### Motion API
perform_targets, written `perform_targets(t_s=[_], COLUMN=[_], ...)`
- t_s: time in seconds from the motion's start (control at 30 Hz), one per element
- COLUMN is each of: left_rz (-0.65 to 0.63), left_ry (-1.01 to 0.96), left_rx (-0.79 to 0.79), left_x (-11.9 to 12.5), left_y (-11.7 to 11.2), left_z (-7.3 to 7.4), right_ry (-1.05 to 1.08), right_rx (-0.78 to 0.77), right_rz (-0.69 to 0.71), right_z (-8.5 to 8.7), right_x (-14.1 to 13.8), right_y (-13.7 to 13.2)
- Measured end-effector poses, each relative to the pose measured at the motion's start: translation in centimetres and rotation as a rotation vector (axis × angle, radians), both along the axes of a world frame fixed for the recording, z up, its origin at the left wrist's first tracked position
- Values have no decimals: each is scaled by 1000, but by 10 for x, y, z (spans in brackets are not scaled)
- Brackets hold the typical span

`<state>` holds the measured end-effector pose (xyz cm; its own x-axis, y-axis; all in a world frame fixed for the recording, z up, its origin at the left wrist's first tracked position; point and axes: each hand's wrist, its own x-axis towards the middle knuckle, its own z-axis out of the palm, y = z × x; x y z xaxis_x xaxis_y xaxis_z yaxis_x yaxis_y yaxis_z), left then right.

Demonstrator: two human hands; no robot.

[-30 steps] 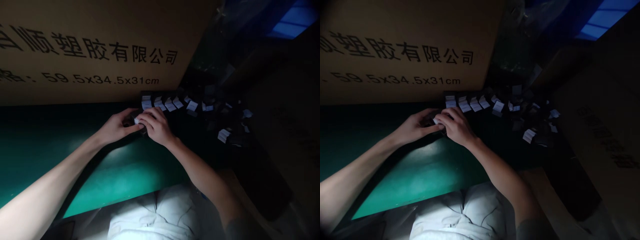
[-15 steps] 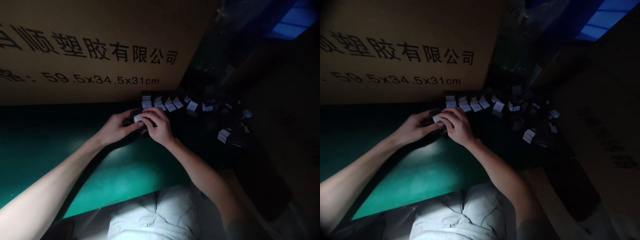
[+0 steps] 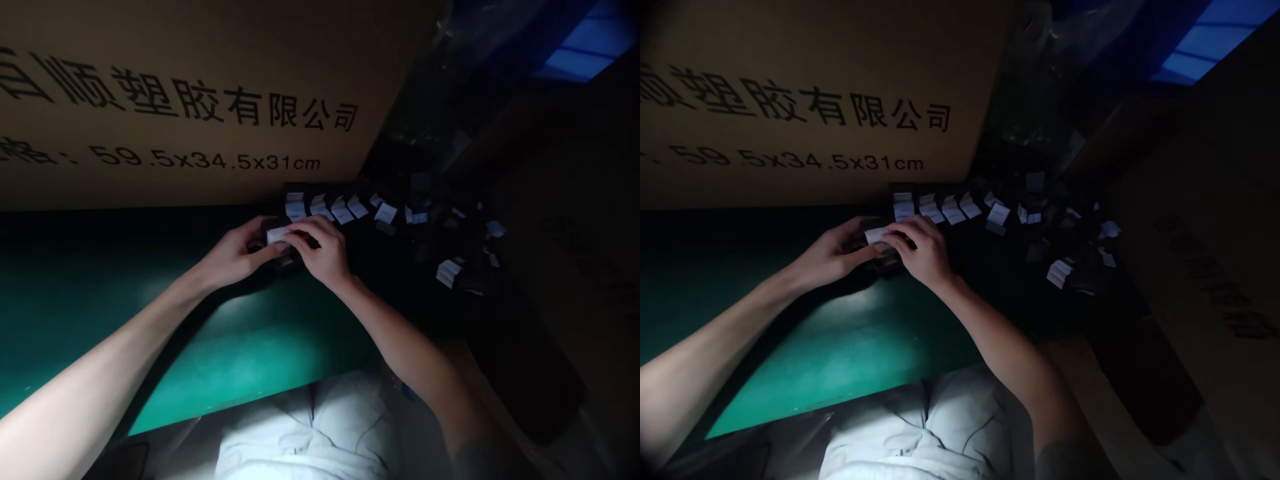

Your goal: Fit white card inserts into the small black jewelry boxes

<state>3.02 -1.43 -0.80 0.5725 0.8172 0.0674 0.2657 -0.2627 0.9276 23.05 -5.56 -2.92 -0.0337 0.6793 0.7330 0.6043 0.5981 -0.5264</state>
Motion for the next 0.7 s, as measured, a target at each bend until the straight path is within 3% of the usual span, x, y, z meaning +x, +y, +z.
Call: perform_targets(t_s=[0.7], left_rz=[19], left_ry=[-29], left_rx=[19], left_x=[0], left_y=[-1], left_z=[-3], right_ry=[-47], right_rx=[76], right_rz=[9], right_z=[0], right_x=[1], right_y=[-3])
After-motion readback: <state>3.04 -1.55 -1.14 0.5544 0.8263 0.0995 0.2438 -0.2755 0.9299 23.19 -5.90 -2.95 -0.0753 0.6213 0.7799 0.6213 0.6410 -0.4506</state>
